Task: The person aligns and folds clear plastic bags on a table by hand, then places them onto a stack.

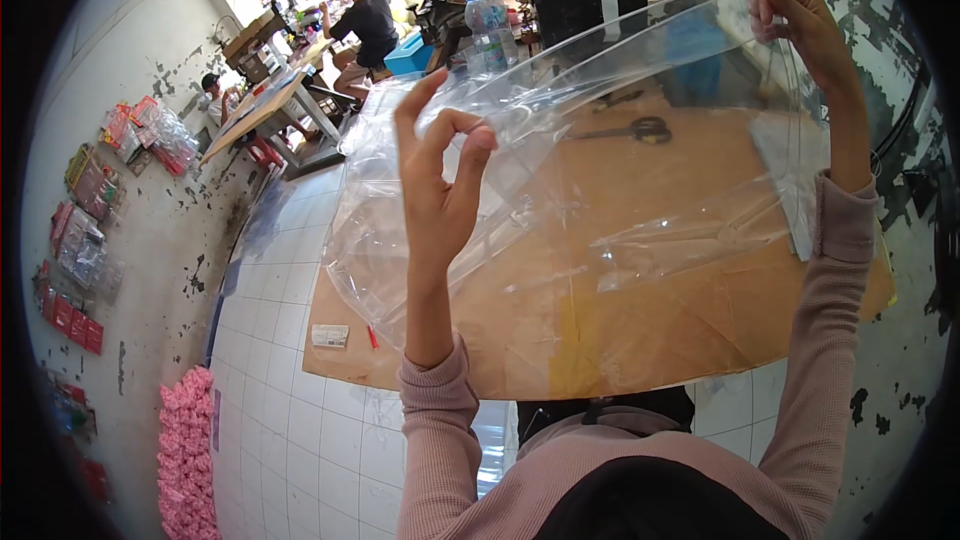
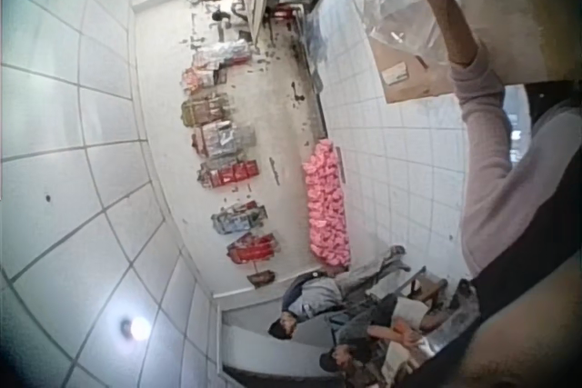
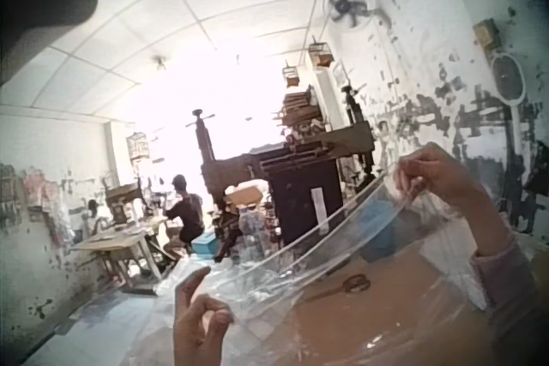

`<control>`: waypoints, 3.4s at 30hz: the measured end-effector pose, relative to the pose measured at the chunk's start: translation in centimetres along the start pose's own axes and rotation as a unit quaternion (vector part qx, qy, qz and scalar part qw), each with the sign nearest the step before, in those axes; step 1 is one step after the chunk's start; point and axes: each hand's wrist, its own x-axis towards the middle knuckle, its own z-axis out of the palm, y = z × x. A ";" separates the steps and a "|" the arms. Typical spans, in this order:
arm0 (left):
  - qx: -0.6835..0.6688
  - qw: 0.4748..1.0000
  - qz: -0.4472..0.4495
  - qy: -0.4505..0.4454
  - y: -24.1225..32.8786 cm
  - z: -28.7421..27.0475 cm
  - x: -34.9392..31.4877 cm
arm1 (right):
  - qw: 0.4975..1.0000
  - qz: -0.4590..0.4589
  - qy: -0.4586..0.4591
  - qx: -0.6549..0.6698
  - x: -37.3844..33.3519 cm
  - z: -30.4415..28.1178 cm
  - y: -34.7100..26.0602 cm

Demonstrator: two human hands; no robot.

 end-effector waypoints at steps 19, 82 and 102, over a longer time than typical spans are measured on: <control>-0.245 0.899 -0.344 -0.117 3.8 4.9 -6.4 | 0.915 0.016 -0.102 -0.390 5.9 3.1 3.2; -0.118 0.823 0.366 -0.418 4.3 17.3 -6.0 | 0.892 0.373 0.241 0.087 -28.5 19.4 1.8; -0.152 0.446 0.295 -0.831 -1.0 26.3 4.2 | 0.936 0.270 0.221 -0.043 -28.0 20.4 3.2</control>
